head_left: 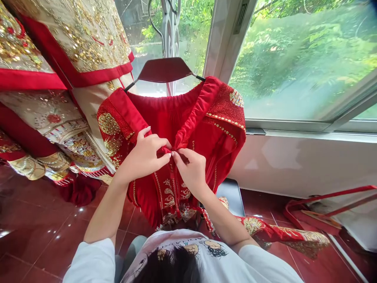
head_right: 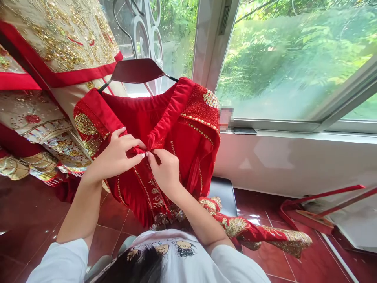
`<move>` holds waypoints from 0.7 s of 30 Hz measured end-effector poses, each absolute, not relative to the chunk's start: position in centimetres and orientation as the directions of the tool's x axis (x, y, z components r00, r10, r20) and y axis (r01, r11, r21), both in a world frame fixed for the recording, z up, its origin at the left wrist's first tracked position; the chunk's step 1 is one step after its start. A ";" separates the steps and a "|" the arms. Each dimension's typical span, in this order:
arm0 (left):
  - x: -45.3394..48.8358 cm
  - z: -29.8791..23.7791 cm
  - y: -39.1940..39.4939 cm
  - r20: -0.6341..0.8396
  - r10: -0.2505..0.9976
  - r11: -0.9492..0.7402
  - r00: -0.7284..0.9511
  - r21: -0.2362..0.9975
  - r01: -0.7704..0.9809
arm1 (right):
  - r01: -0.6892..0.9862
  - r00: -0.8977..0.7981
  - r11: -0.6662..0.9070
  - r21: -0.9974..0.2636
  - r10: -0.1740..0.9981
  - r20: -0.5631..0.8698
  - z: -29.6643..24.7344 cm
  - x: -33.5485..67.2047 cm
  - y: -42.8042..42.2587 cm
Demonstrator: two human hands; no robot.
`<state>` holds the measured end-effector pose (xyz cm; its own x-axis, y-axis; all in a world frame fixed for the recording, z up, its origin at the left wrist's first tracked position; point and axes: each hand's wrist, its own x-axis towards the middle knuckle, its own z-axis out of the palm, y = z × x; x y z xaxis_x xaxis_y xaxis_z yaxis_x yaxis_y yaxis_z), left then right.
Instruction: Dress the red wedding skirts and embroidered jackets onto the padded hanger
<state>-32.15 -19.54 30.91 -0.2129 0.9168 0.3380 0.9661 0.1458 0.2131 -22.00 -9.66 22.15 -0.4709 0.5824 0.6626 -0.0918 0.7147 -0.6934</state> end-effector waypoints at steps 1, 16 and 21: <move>-32.2 31.0 -19.7 0.331 0.923 0.135 -0.199 0.205 0.969 | -0.064 -0.481 0.708 -0.703 0.596 0.643 22.1 -21.9 -9.7; -32.2 30.9 -19.7 0.315 0.927 0.122 -0.202 0.258 0.959 | -0.208 -0.602 0.424 -0.882 0.655 0.457 22.2 -21.1 -9.2; -32.2 30.8 -19.6 0.311 0.929 0.121 -0.200 0.254 0.960 | -0.145 -0.537 0.526 -0.838 0.669 0.513 22.7 -21.3 -9.4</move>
